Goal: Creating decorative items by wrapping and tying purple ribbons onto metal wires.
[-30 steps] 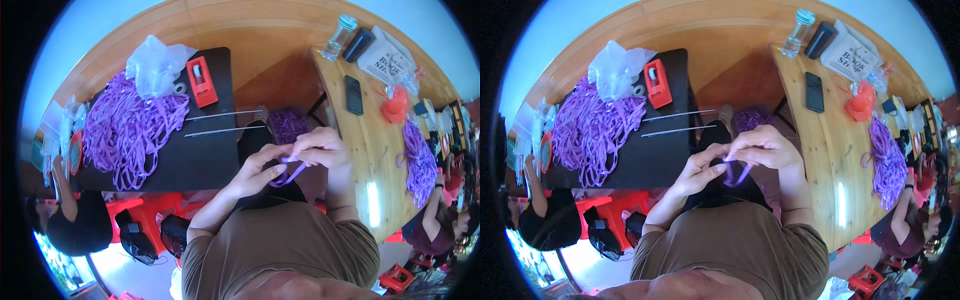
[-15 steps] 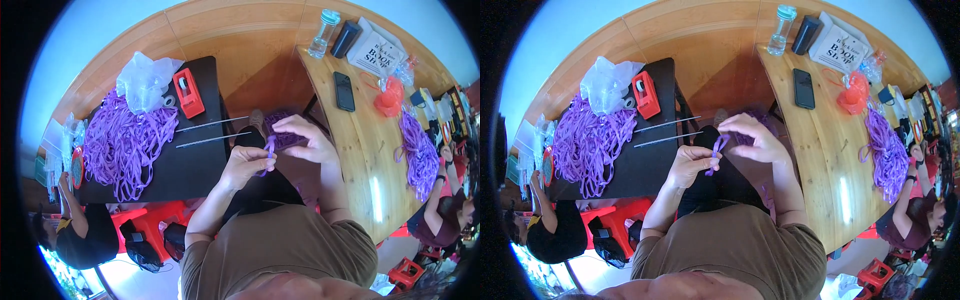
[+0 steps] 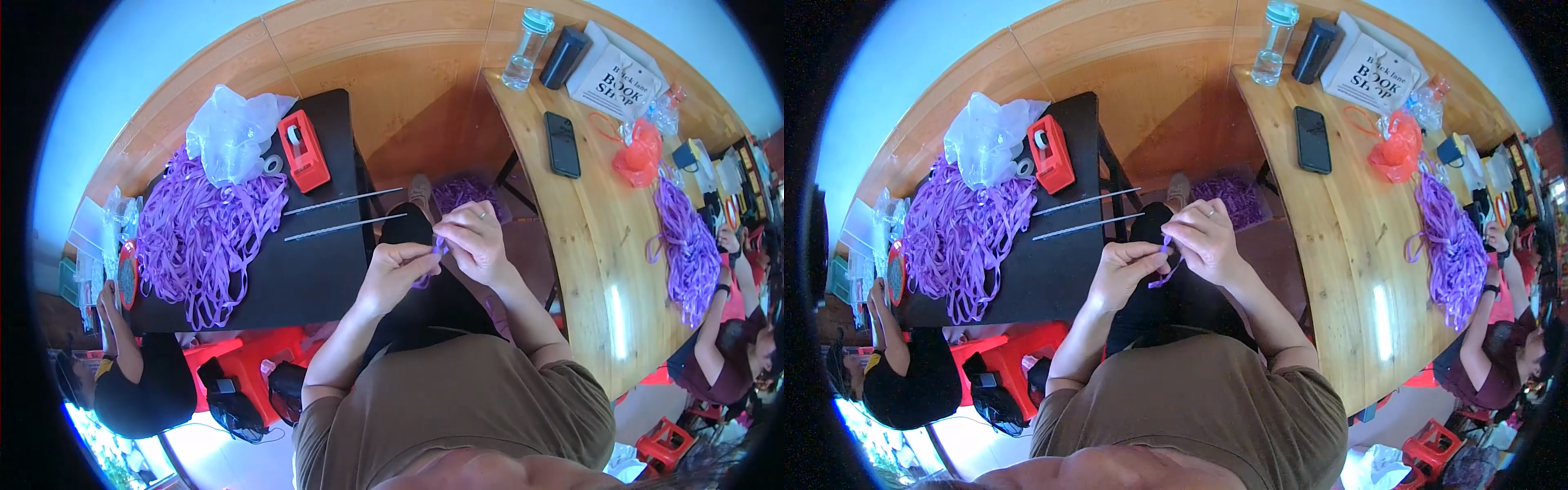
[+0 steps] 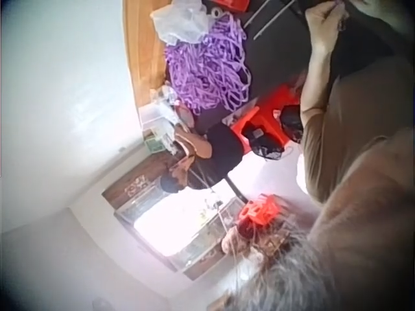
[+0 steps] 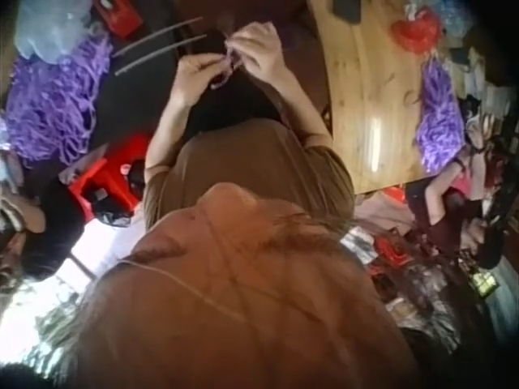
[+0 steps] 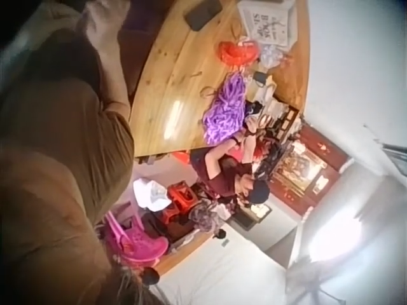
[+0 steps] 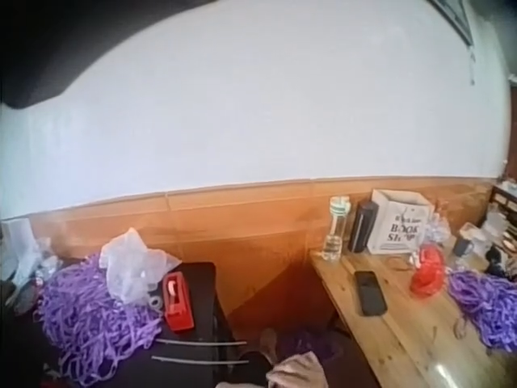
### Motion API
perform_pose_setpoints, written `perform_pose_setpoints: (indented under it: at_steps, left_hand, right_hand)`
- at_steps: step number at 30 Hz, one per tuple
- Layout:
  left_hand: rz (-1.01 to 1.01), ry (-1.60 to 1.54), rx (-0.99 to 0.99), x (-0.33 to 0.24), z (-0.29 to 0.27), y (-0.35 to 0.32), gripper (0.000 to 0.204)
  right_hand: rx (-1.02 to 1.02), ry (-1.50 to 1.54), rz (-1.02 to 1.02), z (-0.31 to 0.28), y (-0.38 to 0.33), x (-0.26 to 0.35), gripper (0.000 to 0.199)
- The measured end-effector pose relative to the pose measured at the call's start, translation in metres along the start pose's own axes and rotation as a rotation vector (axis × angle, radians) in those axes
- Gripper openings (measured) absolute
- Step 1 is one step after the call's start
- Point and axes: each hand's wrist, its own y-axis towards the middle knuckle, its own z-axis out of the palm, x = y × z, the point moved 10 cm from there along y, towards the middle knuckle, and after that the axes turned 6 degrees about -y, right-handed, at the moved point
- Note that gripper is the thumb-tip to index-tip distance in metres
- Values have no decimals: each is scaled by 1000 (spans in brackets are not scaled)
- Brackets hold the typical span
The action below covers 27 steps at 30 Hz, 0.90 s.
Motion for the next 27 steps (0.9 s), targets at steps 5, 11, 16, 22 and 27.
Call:
perform_pose_setpoints:
  at_steps: [5,11,16,22,27]
  left_hand:
    - [80,-167,-319,38,-10,5,13]
    - [4,-315,-277,102,-21,35,12]
    - [152,-384,-329,93,-45,45,13]
    - [267,-437,-407,88,-76,52,12]
    - [400,-518,-470,89,-94,48,16]
  right_hand:
    - [7,-243,-71,9,-9,-6,31]
    - [32,-320,-45,41,-23,-50,25]
    - [-2,-242,-93,65,4,-61,23]
    - [-30,-74,-99,96,30,-90,25]
    - [4,52,-50,127,32,-104,21]
